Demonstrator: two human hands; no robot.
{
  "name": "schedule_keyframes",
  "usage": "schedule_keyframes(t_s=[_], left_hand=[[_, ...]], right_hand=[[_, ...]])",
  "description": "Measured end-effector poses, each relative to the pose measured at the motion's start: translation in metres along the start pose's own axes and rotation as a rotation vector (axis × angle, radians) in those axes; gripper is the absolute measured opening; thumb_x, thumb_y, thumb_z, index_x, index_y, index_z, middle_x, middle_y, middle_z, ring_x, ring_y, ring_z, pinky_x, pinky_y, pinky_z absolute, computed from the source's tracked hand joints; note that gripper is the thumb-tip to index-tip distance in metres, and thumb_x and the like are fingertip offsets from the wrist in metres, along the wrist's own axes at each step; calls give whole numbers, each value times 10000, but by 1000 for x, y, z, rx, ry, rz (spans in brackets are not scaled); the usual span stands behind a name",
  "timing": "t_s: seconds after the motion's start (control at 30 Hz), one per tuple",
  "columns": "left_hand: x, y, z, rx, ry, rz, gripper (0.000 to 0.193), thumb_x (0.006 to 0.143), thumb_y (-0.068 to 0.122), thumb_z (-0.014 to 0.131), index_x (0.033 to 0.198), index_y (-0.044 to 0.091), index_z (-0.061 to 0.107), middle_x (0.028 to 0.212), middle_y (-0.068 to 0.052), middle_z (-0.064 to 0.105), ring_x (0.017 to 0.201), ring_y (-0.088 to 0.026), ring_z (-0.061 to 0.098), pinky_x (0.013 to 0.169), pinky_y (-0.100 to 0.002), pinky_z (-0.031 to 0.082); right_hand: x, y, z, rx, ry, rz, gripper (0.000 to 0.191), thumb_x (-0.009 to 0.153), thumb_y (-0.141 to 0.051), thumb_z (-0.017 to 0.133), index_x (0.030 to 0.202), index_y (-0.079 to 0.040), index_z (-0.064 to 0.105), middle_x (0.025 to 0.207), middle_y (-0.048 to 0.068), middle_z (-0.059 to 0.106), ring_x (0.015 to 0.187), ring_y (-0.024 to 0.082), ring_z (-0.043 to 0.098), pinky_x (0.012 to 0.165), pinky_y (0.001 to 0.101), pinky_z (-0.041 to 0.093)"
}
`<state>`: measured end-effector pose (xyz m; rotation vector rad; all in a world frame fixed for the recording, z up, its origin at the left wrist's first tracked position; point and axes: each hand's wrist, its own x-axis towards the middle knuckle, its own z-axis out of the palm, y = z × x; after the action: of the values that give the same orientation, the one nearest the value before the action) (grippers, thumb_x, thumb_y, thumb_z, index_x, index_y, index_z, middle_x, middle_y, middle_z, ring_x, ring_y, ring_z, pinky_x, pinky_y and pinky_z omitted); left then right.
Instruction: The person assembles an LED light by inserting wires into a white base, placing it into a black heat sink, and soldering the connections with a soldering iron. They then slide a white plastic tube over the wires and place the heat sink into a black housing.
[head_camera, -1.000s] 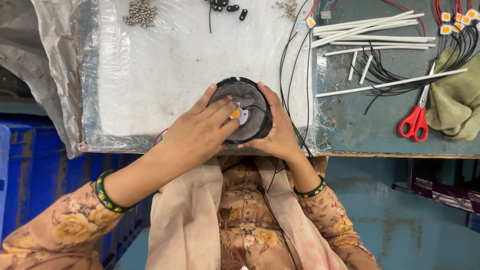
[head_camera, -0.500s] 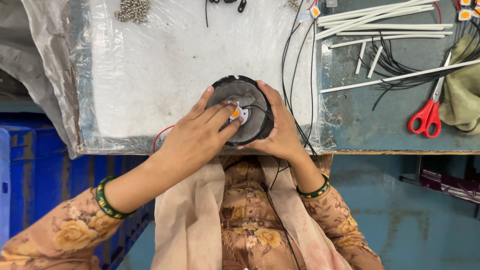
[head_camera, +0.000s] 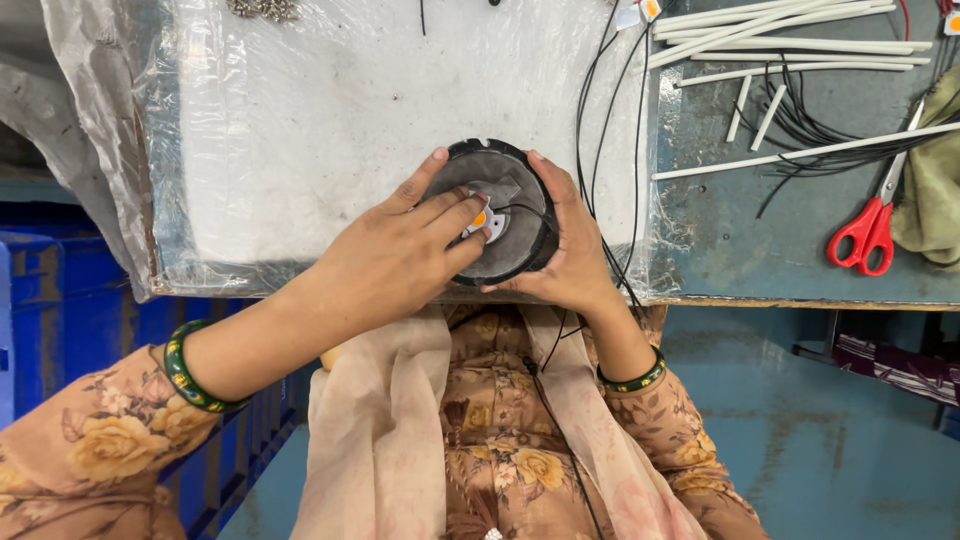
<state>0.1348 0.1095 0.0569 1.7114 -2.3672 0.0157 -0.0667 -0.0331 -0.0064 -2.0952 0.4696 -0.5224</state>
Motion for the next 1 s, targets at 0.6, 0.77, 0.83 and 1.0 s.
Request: schedule_keyframes(t_s=[0.6,0.77,0.83,1.0], left_hand=[[4,7,-3,52,-59,9,485,717,299,780,1157,110,703,1325,-103,636,1289,-240,582,1267,-515,171],[5,9,-5,37,-46,0,512,713,310,786,1179,115,703,1326,-99,639,1287,-248,583,1257,-533,184],[4,10,-5,29,-37,2,530,702,322,790,1175,99,702,1325,-103,641,1283,-257,585,1250,-535,190],[4,12,-5,-16,-53,7,498,726,304,802,1144,55,693,1291,-93,638,1275,-243,588,1258,-531,202]], right_hand=[[-5,2,-3,35,-3,-44,1324,569,-471,1013,1611,-68,304,1562,197,480,1430,379,544,1209,446,444],[-5,3,-4,31,1,-50,1327,568,-483,1008,1614,-74,302,1556,188,488,1426,374,550,1203,438,453],[-6,4,-4,48,-4,-35,1323,570,-484,1005,1615,-77,303,1550,180,495,1422,368,556,1197,432,460],[-4,1,-3,36,1,-48,1319,571,-475,1006,1617,-81,307,1567,183,484,1441,363,541,1212,429,448]])
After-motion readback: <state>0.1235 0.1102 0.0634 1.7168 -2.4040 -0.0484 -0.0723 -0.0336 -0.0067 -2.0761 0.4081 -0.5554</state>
